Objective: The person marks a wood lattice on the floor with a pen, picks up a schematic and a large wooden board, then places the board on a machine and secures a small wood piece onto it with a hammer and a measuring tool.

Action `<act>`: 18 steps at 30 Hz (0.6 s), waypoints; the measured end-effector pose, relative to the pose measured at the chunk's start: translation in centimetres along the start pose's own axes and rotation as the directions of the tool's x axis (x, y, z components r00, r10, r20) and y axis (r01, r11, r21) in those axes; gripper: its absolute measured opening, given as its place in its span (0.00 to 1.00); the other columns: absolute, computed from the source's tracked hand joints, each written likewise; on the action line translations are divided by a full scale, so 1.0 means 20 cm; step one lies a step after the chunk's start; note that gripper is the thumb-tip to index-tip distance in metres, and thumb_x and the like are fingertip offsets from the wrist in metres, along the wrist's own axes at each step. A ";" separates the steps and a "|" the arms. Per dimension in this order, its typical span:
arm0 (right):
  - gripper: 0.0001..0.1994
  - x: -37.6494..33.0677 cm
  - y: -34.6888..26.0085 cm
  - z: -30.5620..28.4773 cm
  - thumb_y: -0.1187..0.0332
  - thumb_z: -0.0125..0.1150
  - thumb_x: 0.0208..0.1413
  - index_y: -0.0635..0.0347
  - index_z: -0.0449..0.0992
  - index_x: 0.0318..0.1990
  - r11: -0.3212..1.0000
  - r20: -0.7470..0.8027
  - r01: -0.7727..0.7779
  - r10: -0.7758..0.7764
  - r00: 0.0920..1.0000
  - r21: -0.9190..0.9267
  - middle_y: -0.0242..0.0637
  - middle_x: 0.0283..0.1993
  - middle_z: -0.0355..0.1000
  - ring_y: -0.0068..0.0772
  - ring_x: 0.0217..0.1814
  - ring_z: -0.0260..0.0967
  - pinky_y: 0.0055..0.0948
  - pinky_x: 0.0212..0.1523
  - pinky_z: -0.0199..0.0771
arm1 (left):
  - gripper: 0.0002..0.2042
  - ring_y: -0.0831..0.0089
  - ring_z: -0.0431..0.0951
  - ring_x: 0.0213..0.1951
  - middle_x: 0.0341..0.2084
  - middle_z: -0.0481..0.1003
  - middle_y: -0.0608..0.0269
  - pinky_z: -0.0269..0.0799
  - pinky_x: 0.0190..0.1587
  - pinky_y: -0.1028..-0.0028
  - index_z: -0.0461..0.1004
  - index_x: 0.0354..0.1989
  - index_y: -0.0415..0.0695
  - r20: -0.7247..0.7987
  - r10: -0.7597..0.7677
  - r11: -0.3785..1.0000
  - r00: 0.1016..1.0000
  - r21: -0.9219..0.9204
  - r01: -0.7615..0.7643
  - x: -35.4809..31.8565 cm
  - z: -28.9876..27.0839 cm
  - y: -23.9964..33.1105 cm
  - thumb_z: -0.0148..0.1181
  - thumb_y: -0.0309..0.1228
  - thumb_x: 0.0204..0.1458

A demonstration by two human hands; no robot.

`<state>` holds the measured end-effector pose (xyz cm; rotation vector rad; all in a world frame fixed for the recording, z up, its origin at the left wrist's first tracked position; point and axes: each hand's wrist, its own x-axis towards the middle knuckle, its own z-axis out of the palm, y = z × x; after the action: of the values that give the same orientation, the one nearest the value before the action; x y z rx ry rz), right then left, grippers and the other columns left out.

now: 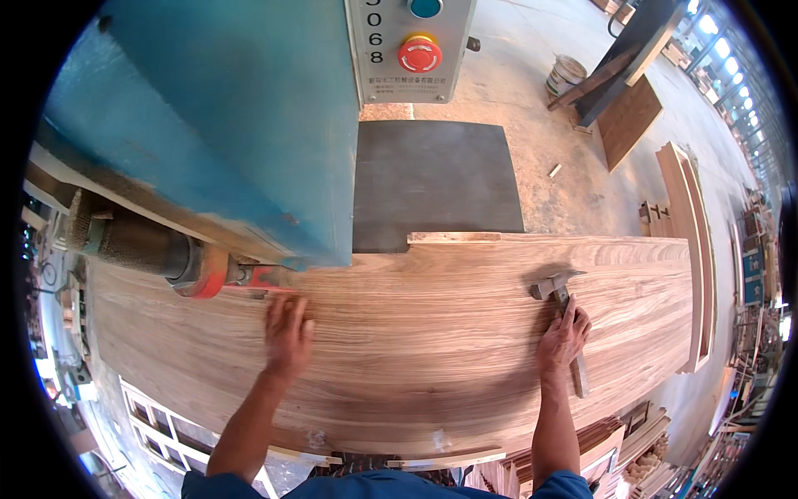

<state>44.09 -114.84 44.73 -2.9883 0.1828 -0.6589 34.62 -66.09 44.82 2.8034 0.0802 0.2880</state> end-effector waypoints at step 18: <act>0.26 -0.04 0.01 0.04 0.72 0.56 0.60 0.56 0.64 0.67 0.998 0.065 -0.050 0.051 0.997 -0.026 0.44 0.55 0.66 0.49 0.59 0.63 0.48 0.58 0.62 | 0.22 0.45 0.61 0.64 0.54 0.71 0.47 0.49 0.70 0.49 0.67 0.60 0.39 -0.149 -0.313 0.930 0.938 0.150 0.334 -0.13 -0.07 -0.35 0.52 0.36 0.59</act>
<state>43.65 -114.99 43.71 -3.0125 0.2631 -0.5562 31.66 -59.26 43.32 2.8758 0.6202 0.3879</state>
